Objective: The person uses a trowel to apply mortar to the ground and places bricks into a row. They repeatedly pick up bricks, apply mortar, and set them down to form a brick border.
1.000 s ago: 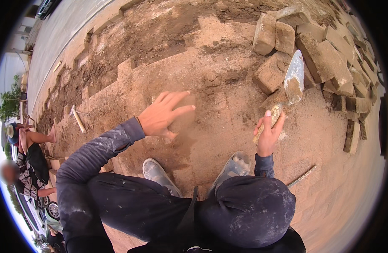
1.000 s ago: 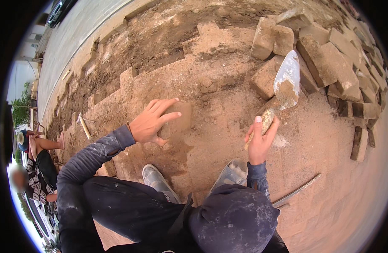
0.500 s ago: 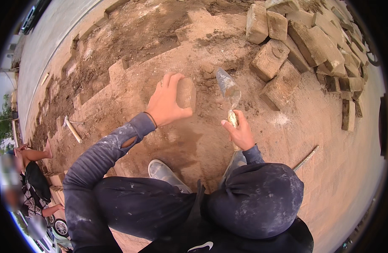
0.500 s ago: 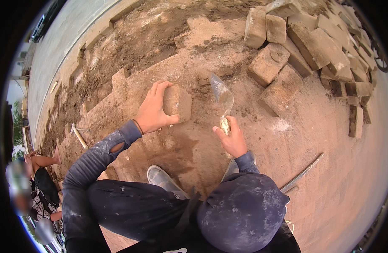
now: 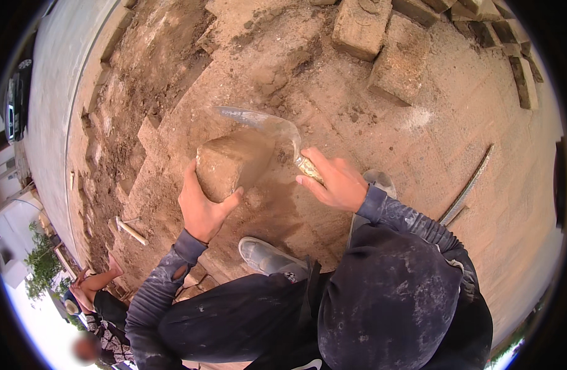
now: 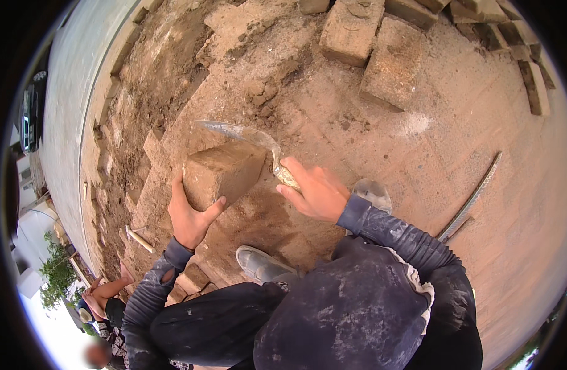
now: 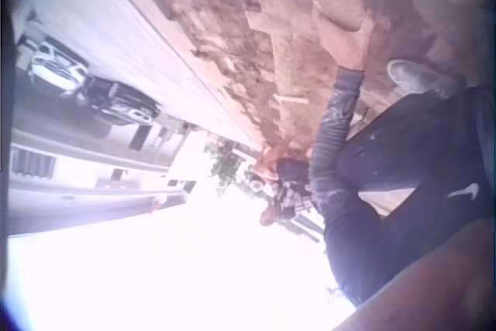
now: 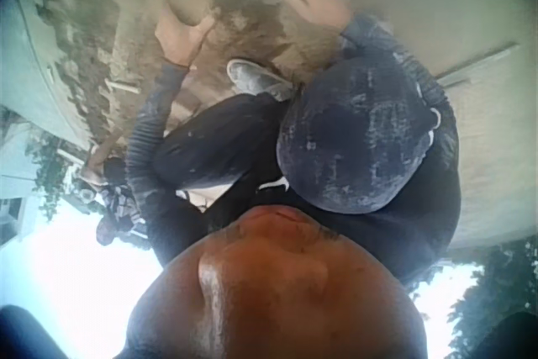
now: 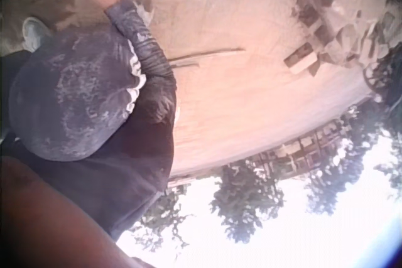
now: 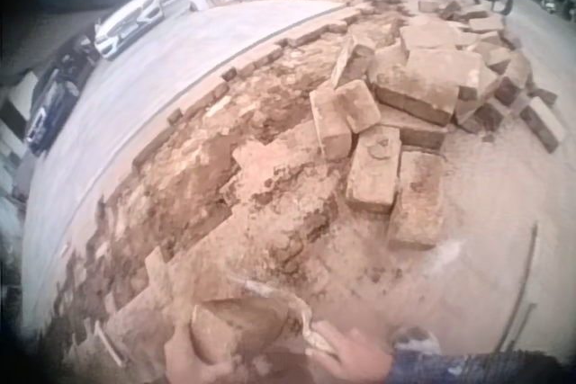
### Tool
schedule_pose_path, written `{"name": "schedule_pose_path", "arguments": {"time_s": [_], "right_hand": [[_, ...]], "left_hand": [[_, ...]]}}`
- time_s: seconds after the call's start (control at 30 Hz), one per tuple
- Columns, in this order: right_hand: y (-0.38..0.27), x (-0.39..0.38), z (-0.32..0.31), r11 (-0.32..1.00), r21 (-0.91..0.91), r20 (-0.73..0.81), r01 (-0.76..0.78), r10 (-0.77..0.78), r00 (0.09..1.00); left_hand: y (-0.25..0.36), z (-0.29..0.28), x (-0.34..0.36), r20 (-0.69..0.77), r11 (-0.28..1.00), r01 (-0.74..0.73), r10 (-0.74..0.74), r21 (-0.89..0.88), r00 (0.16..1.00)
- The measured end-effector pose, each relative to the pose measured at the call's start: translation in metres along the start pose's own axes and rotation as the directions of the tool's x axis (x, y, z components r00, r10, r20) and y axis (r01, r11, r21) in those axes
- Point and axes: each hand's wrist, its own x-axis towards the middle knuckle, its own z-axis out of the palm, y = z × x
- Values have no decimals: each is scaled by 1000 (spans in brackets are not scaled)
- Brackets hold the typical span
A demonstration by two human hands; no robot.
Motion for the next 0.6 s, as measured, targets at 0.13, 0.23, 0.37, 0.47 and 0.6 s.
{"name": "schedule_pose_path", "arguments": {"time_s": [0.13,0.23,0.37,0.47,0.6], "right_hand": [[-15,-4,-9,978,-9,-5,209,-209,978],[-12,1,3,996,-78,137,46,-35,990],[47,31,7,997,-72,173,-32,44,984],[-5,15,-9,998,-15,221,-63,65,973],[33,9,16,996,-92,156,8,6,988]], "left_hand": [[2,2,7,-52,998,46,-47,-38,998],[14,5,5,-44,999,29,-30,-26,999],[10,14,4,-53,988,-150,152,45,987],[7,10,-2,-60,1000,-6,8,30,998],[15,9,3,-36,999,8,-9,-44,999]]}}
